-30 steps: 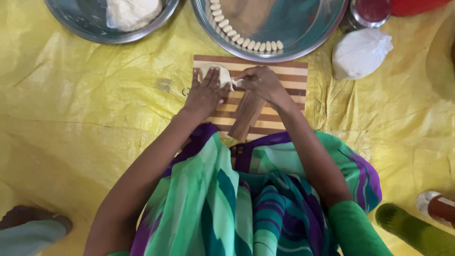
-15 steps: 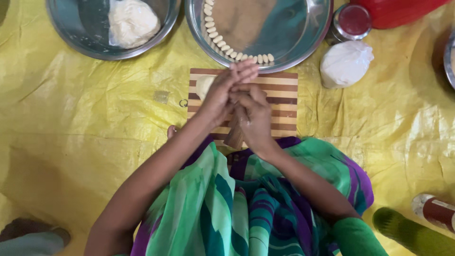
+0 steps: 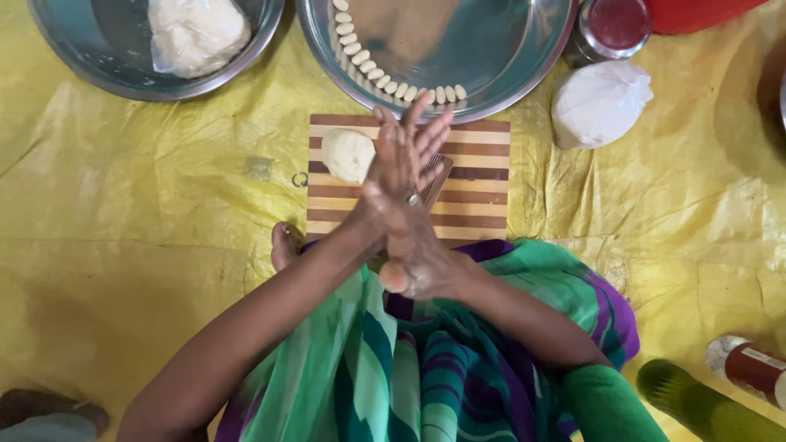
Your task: The person sits on a yellow tarp and repeatedly pinches small pieces of dough from a larger lump, rolls them between palms into small balls, and presses them onto a grooved wooden board to create ridged shapes. The shaped pieces are placed in a line on a metal tray.
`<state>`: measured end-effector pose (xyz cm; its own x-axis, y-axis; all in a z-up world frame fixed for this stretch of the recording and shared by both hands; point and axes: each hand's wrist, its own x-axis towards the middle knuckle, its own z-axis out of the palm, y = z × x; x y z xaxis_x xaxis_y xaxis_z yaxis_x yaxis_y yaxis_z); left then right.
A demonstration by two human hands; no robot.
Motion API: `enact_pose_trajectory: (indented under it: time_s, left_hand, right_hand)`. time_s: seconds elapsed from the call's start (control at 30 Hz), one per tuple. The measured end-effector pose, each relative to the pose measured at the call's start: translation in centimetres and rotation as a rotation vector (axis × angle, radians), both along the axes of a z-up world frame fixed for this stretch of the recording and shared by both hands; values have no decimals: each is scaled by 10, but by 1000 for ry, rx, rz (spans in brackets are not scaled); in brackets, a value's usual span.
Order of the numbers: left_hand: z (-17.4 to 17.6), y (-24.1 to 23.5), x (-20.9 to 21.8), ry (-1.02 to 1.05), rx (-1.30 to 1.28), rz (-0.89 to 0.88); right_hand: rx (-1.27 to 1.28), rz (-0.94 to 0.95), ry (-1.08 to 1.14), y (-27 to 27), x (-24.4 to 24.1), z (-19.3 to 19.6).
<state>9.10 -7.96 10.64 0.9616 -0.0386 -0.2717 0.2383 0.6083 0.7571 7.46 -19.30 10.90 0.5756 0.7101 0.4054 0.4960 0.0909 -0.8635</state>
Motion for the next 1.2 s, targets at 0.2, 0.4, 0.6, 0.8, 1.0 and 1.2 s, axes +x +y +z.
enact_pose_trajectory:
  time_s: [0.2, 0.4, 0.6, 0.8, 1.0, 1.2]
  left_hand:
    - [9, -9, 10, -281, 175, 80]
    - [29, -12, 10, -80, 226, 74]
    - [32, -11, 15, 109, 163, 89]
    - [2, -23, 7, -93, 109, 87]
    - [19, -19, 10, 162, -84, 150]
    - [15, -29, 5, -86, -106, 132]
  right_hand:
    - [71, -63, -11, -1, 24, -15]
    - [130, -104, 68, -1, 29, -1]
    - [87, -80, 87, 0, 18, -2]
    - [222, -103, 155, 2, 18, -7]
    - [171, -54, 35, -1, 17, -1]
    - [141, -72, 133, -8, 19, -4]
